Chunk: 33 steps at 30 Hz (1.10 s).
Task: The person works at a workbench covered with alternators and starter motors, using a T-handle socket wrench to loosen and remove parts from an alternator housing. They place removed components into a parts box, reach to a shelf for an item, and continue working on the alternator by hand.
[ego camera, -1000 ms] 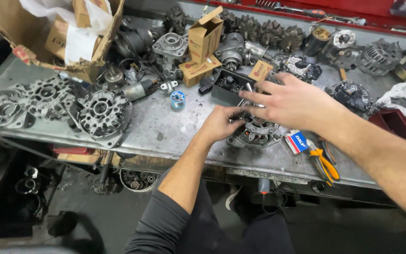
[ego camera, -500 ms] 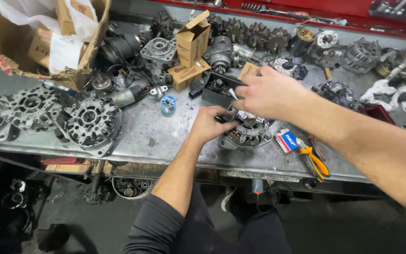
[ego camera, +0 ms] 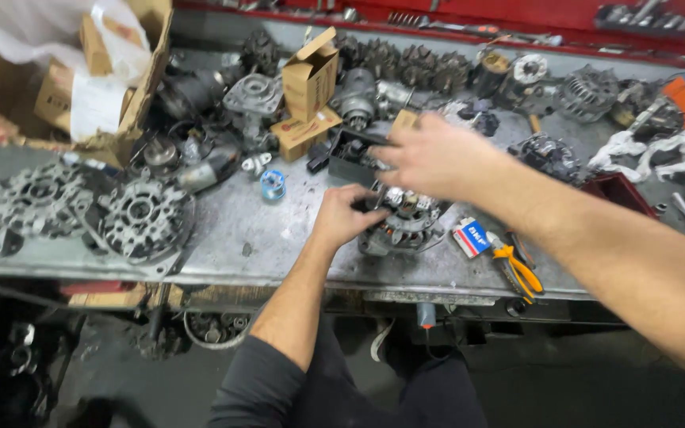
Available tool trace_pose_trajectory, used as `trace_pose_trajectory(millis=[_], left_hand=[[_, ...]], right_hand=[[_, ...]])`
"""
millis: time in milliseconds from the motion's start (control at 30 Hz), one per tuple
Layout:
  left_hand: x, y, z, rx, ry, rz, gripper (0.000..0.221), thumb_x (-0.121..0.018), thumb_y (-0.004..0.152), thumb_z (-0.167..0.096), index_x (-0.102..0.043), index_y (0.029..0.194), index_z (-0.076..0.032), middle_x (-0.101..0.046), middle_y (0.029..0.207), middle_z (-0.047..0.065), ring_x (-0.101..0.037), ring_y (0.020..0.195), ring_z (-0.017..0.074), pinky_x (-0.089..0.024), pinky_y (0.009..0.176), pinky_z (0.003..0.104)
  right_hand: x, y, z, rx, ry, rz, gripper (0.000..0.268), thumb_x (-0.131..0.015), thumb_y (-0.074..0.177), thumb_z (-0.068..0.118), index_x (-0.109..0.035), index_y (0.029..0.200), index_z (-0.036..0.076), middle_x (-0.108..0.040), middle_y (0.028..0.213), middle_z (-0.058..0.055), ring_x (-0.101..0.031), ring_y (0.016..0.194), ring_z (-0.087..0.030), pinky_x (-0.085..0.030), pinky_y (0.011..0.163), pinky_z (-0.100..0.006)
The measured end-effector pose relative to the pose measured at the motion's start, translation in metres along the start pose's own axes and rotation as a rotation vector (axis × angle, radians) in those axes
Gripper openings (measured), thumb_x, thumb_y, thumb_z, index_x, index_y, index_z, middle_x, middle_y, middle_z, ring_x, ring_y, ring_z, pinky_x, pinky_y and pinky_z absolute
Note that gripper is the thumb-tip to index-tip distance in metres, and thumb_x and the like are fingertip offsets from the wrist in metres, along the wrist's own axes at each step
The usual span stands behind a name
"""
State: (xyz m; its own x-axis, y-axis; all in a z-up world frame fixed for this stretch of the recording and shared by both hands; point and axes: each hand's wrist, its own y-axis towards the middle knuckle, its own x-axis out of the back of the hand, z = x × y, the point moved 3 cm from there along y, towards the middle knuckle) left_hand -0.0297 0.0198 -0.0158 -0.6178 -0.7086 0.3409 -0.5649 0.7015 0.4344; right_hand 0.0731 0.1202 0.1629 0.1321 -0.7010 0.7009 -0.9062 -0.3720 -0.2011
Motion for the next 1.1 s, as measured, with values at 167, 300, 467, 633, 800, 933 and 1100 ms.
trace_pose_trajectory(millis=[167, 300, 467, 633, 800, 933, 1100], left_hand=[[-0.005, 0.001, -0.007, -0.104, 0.02, -0.032, 0.04, -0.093, 0.066, -0.028, -0.079, 0.094, -0.003, -0.077, 0.087, 0.012, -0.075, 0.076, 0.0246, -0.058, 0.072, 0.033], [-0.004, 0.002, -0.004, -0.093, 0.04, -0.047, 0.039, -0.092, 0.07, -0.028, -0.08, 0.097, -0.003, -0.077, 0.089, 0.013, -0.075, 0.077, 0.0259, -0.058, 0.072, 0.034], [-0.002, -0.002, 0.002, -0.089, 0.025, -0.014, 0.035, -0.089, 0.072, -0.025, -0.08, 0.098, -0.003, -0.077, 0.09, 0.012, -0.076, 0.078, 0.0244, -0.058, 0.072, 0.033], [-0.002, 0.0, 0.001, -0.103, 0.006, 0.016, 0.033, -0.087, 0.073, -0.023, -0.079, 0.098, -0.004, -0.078, 0.091, 0.011, -0.077, 0.081, 0.0236, -0.059, 0.075, 0.032], [0.001, -0.003, -0.011, -0.106, 0.009, 0.016, 0.034, -0.09, 0.072, -0.026, -0.079, 0.093, -0.003, -0.077, 0.089, 0.011, -0.075, 0.08, 0.0253, -0.058, 0.075, 0.034], [-0.001, 0.0, -0.003, -0.126, 0.065, -0.01, 0.033, -0.09, 0.073, -0.027, -0.079, 0.093, -0.002, -0.077, 0.089, 0.012, -0.074, 0.08, 0.0263, -0.058, 0.075, 0.034], [0.004, -0.001, -0.009, -0.149, -0.003, 0.003, 0.029, -0.087, 0.075, -0.025, -0.079, 0.093, -0.005, -0.077, 0.089, 0.01, -0.075, 0.079, 0.0242, -0.058, 0.074, 0.033]], right_hand=[[0.002, 0.014, 0.0, -0.452, 0.499, 0.141, 0.043, -0.063, 0.097, 0.049, -0.062, 0.115, 0.009, -0.074, 0.085, -0.015, -0.07, 0.081, -0.034, -0.055, 0.076, -0.046], [0.004, 0.016, 0.01, -0.466, 0.43, 0.205, 0.037, -0.065, 0.095, 0.026, -0.063, 0.132, 0.024, -0.075, 0.094, -0.011, -0.074, 0.09, -0.03, -0.055, 0.081, -0.045], [0.04, 0.004, 0.002, -0.025, 0.023, -0.264, 0.028, -0.068, 0.083, 0.027, -0.075, 0.11, 0.024, -0.067, 0.121, 0.001, -0.062, 0.111, -0.019, -0.054, 0.076, -0.04], [0.036, 0.004, 0.0, 0.172, -0.169, -0.393, 0.013, -0.069, 0.073, 0.03, -0.075, 0.083, 0.024, -0.068, 0.129, 0.009, -0.059, 0.127, -0.016, -0.053, 0.096, -0.041], [0.033, 0.019, -0.001, -0.595, 0.638, 0.416, 0.044, -0.067, 0.095, 0.051, -0.064, 0.116, 0.012, -0.073, 0.101, -0.008, -0.069, 0.106, -0.028, -0.053, 0.092, -0.046], [-0.001, 0.015, 0.0, -0.725, 0.859, 0.237, 0.035, -0.063, 0.102, 0.039, -0.062, 0.12, 0.009, -0.07, 0.105, -0.013, -0.07, 0.099, -0.034, -0.057, 0.081, -0.045], [0.011, 0.011, 0.002, -0.016, 0.166, 0.0, 0.012, -0.069, 0.089, 0.029, -0.069, 0.094, 0.018, -0.074, 0.1, 0.001, -0.072, 0.106, -0.025, -0.056, 0.079, -0.047]])
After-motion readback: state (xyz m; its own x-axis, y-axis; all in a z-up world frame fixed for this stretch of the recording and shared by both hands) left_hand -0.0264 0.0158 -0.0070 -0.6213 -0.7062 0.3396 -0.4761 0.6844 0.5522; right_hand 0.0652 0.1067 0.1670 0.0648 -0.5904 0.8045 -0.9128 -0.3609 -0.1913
